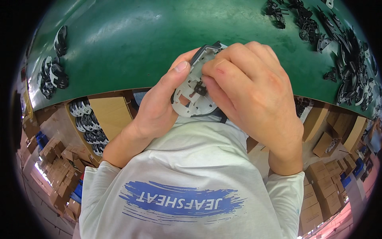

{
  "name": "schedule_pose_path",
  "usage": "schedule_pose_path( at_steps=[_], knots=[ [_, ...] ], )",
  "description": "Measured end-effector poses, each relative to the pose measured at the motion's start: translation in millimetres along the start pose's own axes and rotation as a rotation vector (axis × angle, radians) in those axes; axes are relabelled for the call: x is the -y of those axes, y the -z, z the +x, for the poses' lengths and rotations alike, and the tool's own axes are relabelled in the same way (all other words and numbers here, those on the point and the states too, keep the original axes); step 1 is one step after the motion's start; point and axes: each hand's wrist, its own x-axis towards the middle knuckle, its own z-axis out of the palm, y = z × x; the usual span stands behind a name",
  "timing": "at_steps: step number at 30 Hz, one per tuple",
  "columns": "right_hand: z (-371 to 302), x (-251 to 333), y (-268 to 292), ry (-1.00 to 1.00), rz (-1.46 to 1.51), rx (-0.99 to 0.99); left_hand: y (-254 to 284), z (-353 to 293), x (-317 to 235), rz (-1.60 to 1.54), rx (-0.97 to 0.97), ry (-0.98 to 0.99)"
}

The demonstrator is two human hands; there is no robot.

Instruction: The person assembles computer mouse shells by attaching plastic pieces and internal components into the frames by hand, placing the assembled mouse shells into a cardboard box.

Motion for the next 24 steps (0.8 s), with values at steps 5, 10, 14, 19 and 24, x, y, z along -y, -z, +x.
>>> schedule_pose_path(
  at_steps=[5,10,14,19,24],
  knots=[
    [-6.3,-3.1,-2.5,-0.047,0.057,-0.037,3.2,1.6,5.5,-0.010,-0.002,0.016],
    [-11.2,-1.8,-1.2,-0.100,0.108,-0.071,4.2,-0.5,2.2,-0.108,-0.021,0.016],
    [-21.3,-3.3,-7.4,-0.216,0.232,-0.227,2.3,-0.2,0.2,-0.204,-0.025,-0.032],
    [-27.4,8.0,-10.8,-0.304,0.208,-0.224,2.3,-1.6,5.2,-0.093,-0.031,-0.076],
    [-27.6,13.7,-12.6,-0.261,0.048,-0.216,4.0,-5.1,11.9,0.117,0.014,-0.140]
  ],
)
